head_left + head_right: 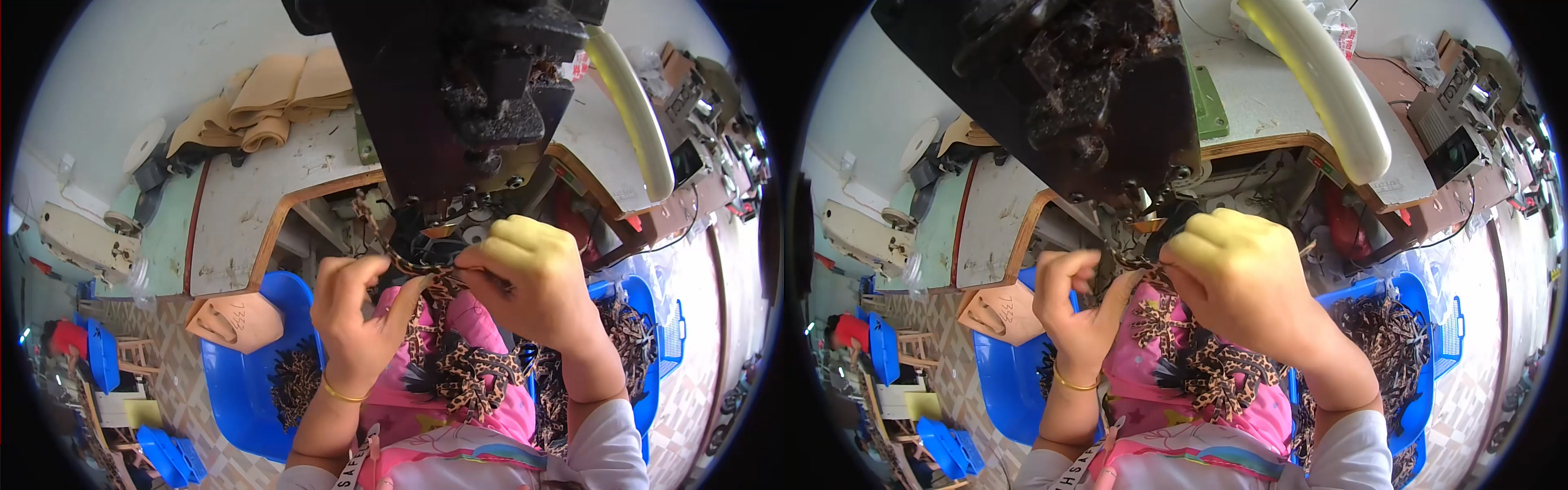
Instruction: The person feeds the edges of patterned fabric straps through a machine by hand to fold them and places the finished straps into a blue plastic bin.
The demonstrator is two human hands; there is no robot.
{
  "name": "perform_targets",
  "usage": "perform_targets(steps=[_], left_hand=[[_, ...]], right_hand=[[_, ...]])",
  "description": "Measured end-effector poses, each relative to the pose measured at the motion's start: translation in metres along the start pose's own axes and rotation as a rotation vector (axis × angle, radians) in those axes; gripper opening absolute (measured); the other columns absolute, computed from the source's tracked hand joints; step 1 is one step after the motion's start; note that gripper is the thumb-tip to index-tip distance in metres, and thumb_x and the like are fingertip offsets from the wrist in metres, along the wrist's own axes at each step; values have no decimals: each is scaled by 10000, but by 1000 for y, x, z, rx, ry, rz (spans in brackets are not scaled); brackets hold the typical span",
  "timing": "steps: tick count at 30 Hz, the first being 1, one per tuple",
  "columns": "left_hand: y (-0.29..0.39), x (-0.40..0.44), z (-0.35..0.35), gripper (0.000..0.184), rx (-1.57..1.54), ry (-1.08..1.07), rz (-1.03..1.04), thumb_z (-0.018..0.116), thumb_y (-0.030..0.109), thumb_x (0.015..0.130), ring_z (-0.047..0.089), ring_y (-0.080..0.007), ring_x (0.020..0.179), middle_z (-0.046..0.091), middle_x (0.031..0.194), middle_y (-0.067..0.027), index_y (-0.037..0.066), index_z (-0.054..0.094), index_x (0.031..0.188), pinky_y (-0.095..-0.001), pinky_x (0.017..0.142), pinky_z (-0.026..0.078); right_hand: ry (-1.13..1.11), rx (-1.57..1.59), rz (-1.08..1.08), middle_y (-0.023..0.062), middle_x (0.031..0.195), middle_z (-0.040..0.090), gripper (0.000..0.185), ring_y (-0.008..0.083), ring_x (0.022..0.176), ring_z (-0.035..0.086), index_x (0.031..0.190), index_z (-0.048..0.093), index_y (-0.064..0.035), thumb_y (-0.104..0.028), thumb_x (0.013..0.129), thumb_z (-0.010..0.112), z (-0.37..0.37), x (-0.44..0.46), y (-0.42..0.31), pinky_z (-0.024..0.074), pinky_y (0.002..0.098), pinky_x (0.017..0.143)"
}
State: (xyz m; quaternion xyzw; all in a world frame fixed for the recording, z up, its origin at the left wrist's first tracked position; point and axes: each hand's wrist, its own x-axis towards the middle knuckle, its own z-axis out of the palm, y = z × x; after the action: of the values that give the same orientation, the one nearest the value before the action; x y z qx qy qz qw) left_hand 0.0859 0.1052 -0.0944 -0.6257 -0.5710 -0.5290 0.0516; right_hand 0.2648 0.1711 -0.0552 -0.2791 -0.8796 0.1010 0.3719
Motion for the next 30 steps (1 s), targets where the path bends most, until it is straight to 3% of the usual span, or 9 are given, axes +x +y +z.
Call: perform_targets(steps=[4,7,11,12,19,25,27,30], left_hand=[[2,7,-5,145,135,-169,166,757,115,717,499,-192,629,555,767,-50,54,642,779,-303,532,386],[-8,14,6,109,-64,-199,248,735,93,736,517,-204,615,583,737,-54,49,652,791,-309,536,396],[5,7,12,18,-380,-269,-257,660,21,806,549,-139,569,609,675,-62,14,649,794,-249,532,422],[7,7,16,48,-558,-257,-386,627,11,847,545,-59,580,621,667,-28,-17,646,814,-204,516,415],[13,13,26,105,-777,-206,-524,590,14,889,508,-17,584,604,644,3,-54,639,824,-176,516,400],[11,9,28,105,-799,-133,-512,591,16,894,512,-21,573,603,637,1,-46,641,826,-174,511,403],[12,5,28,106,-780,-80,-509,581,12,899,516,-25,570,604,639,-1,-49,636,833,-173,511,404],[2,-10,38,98,-866,-13,-511,588,28,908,527,-26,590,620,694,-16,-51,638,882,-168,515,405]], right_hand=[[51,-165,-180,8,619,404,144,171,534,430,735,604,-93,-78,626,697,-4,-4,-7,332,310,495],[151,-256,-147,13,614,408,152,170,536,439,762,611,-78,-75,642,703,-2,-8,-9,332,304,492],[98,-104,-26,18,632,482,232,180,561,490,912,641,-17,-42,692,711,4,-24,-20,362,316,503],[69,-32,9,37,691,541,344,199,593,522,1021,629,16,-35,691,711,4,-26,-25,389,327,528],[156,19,-16,70,803,584,457,219,677,555,1129,590,33,-50,695,706,21,-29,-21,411,334,584],[99,29,-13,91,875,605,437,228,719,565,1136,586,36,-70,727,694,18,-27,-22,417,334,606],[131,114,1,99,832,614,360,230,686,576,1095,611,24,-114,772,686,17,-25,-22,429,327,589],[91,335,291,106,734,612,273,210,611,586,1016,644,10,-191,832,672,12,-29,-15,443,307,551]])
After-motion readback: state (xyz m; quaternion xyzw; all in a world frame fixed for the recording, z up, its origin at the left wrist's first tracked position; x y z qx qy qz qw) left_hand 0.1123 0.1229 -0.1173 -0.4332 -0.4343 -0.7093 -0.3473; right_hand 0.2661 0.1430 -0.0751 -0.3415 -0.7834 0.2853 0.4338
